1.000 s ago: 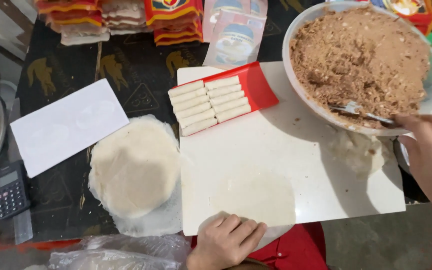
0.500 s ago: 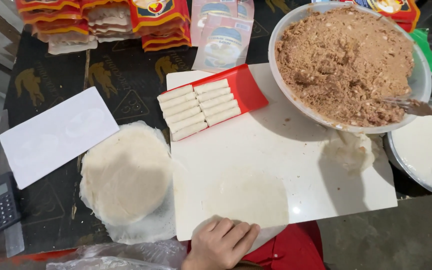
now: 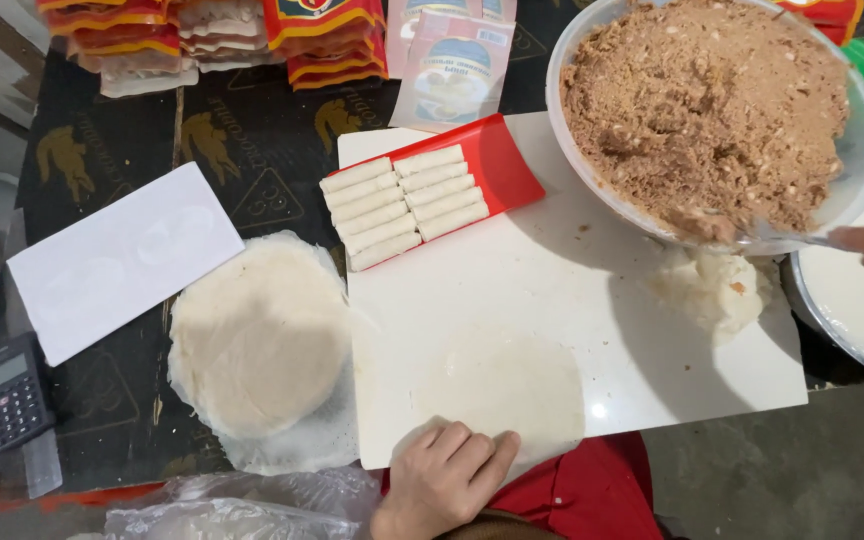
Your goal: Preparing spring rolls by portioning meat filling onto wrappers and rolling them into cylinders.
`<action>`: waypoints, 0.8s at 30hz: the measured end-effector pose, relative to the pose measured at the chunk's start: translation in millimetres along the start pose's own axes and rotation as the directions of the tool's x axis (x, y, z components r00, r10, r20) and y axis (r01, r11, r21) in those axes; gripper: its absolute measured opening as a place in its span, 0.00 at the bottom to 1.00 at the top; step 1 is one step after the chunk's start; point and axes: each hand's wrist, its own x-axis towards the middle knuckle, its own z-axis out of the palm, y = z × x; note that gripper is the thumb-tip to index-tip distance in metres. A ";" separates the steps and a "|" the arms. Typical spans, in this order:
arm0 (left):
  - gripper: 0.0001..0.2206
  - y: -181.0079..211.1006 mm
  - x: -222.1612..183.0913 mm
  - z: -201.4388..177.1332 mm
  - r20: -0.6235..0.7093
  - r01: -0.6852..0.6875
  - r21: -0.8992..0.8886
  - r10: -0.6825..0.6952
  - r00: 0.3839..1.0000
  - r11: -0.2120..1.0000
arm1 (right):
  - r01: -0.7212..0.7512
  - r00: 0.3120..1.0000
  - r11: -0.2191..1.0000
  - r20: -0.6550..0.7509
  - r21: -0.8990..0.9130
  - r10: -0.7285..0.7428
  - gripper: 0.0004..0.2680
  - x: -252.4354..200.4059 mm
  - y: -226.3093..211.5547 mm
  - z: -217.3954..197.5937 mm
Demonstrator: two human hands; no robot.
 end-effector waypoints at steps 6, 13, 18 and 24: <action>0.13 10.1 -19.0 4.4 -0.052 0.065 0.136 -0.059 0.997 0.989 | 0.931 0.141 -0.063 0.512 -0.360 -0.847 0.14 -111.6 67.7 62.0; 0.05 7.5 2.0 4.3 -0.052 0.196 0.150 -0.191 0.980 0.969 | 0.774 0.317 -0.358 0.809 -0.522 -0.496 0.33 -176.1 101.7 125.2; 0.18 3.1 -46.4 27.6 -0.013 0.195 -0.073 -0.197 0.980 0.978 | 0.521 0.262 -0.467 0.655 -0.714 -0.709 0.35 -151.3 118.2 74.6; 0.05 9.6 -35.1 7.3 0.096 0.447 -0.269 -0.438 0.894 0.853 | 0.655 0.441 -0.495 0.821 -0.571 -0.363 0.39 -185.6 101.1 110.9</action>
